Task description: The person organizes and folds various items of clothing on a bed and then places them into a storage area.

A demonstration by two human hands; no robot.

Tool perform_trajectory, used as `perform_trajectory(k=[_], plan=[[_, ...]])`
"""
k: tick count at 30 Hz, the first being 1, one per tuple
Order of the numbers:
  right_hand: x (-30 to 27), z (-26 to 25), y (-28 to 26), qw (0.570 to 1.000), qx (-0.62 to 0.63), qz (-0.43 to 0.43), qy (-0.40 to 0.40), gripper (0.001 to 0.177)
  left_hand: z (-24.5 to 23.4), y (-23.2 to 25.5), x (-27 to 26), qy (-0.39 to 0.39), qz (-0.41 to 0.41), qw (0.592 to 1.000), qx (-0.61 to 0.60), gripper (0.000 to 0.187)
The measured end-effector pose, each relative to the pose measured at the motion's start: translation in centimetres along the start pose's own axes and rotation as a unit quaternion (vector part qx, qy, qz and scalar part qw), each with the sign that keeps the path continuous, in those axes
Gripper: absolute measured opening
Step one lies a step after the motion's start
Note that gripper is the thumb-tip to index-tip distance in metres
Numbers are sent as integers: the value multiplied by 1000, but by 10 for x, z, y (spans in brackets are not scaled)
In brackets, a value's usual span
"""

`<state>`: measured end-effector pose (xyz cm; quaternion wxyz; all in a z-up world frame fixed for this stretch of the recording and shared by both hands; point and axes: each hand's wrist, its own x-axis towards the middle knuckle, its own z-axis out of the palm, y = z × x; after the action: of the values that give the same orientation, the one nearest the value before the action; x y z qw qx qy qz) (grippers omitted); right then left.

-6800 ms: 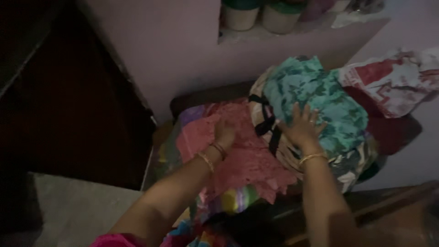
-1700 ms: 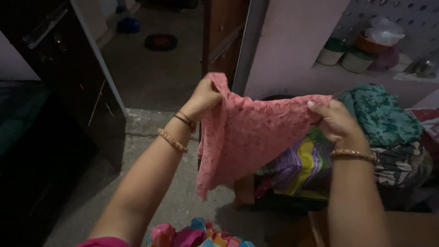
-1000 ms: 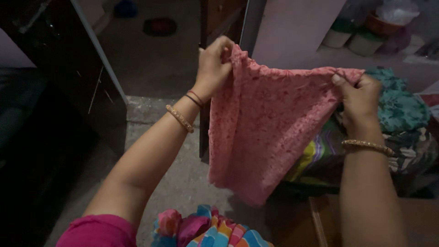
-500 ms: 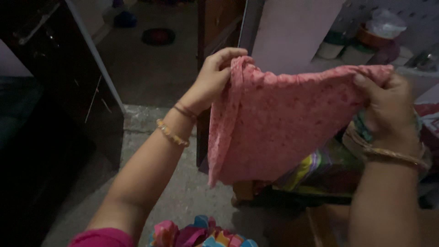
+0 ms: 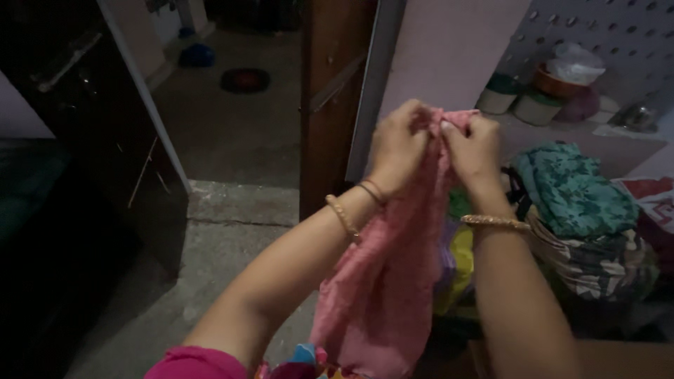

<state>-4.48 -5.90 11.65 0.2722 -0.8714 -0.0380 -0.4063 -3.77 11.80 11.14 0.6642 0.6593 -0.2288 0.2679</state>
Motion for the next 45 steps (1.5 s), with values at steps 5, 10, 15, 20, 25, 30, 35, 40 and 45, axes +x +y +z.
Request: perform_trajectory(k=[5,10,15,20,25,30,35,40,45], plan=[[4,-19,-51,992,72,-36,-93,26,-2,18,20,-53,74,995,-47,26],[4,-23,-55,960,256,-51,-101,30,-13,28,20,-198,62,978,-36,52],[1,-17,-49,943,311,83,-86,15,-26,34,26,-242,114,963,29,61],[8,-8,-37,927,366,8,-85,22,-31,27,28,-244,136,953,-115,58],[7,-23,-31,903,409,57,-117,18,-48,13,37,-121,308,928,168,63],[1,-35,-19,856,482,98,-161,17,-55,8,60,-381,77,903,182,60],[-4,-36,0,833,516,115,-164,17,-45,3,62,-414,62,893,165,40],[0,-68,-8,926,282,189,-167,20,-38,5,59,-318,65,912,252,31],[3,-88,-49,964,116,43,-235,59,-34,22,48,-270,152,912,267,29]])
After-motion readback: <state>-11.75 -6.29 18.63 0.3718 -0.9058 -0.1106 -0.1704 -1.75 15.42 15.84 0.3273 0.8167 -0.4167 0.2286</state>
